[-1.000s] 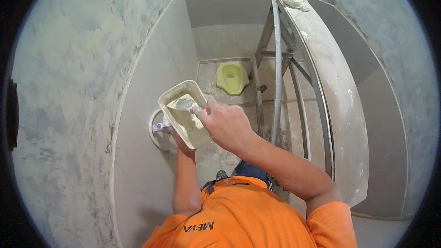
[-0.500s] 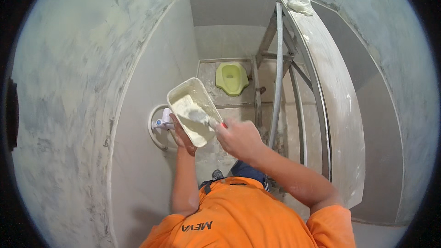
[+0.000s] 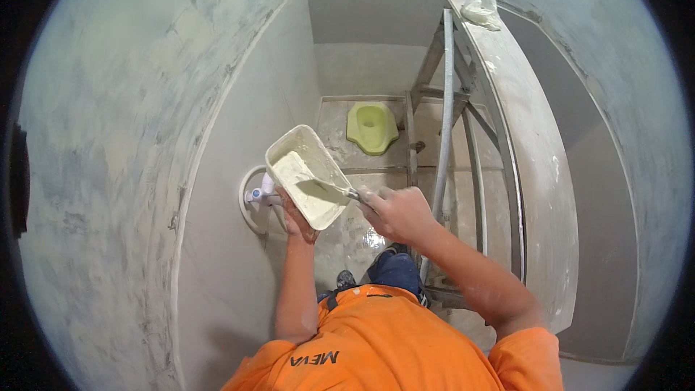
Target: The person prepares plaster by scooping dry powder into a container, adding water from a tap, and mixing it with a putty knife.
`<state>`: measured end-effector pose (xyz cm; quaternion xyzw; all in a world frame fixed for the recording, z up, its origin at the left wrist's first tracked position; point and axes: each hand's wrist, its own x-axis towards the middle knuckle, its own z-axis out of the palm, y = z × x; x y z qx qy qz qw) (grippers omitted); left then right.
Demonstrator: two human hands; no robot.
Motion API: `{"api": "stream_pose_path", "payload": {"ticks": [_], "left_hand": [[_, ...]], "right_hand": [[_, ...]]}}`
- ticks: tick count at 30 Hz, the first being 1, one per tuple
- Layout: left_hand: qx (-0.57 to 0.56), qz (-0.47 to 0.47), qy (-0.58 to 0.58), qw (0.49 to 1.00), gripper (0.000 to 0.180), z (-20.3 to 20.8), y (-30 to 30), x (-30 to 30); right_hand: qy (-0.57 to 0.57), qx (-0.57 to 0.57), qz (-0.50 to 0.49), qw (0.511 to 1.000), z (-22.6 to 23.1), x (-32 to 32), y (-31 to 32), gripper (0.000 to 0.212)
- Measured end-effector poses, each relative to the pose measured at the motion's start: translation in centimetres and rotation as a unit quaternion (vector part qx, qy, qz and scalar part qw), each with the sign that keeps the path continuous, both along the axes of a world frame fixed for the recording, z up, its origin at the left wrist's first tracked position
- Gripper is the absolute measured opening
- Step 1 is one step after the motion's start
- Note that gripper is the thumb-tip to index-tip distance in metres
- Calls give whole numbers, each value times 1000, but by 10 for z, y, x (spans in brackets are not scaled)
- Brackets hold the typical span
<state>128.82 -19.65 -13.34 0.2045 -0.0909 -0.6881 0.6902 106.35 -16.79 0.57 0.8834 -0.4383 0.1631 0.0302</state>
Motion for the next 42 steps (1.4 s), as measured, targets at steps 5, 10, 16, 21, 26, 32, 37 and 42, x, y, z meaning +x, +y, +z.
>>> {"api": "stream_pose_path", "payload": {"ticks": [5,10,16,21,26,32,37,42], "left_hand": [[-20,44,-74,996,80,-26,-7,5],[-37,24,-69,997,79,-29,-4,6],[22,59,-83,995,76,-26,-13,-4],[30,56,-74,995,78,-9,-12,-11],[24,25,-95,995,80,-22,-15,-2],[23,2,-84,996,80,-23,-10,-5],[34,20,-76,996,78,-13,-13,-16],[-4,4,-48,999,76,-14,-11,-11]], "right_hand": [[-213,167,-84,959,-41,9,24,31],[-337,431,-147,824,-45,28,43,36],[-537,685,-246,427,-46,32,29,27],[-559,705,-235,368,-52,31,20,28],[-584,754,-182,240,-53,23,3,31],[-626,731,-162,218,-32,20,-4,35],[-580,737,-152,311,5,17,-7,33],[-118,149,-77,979,35,13,-10,20]]}}
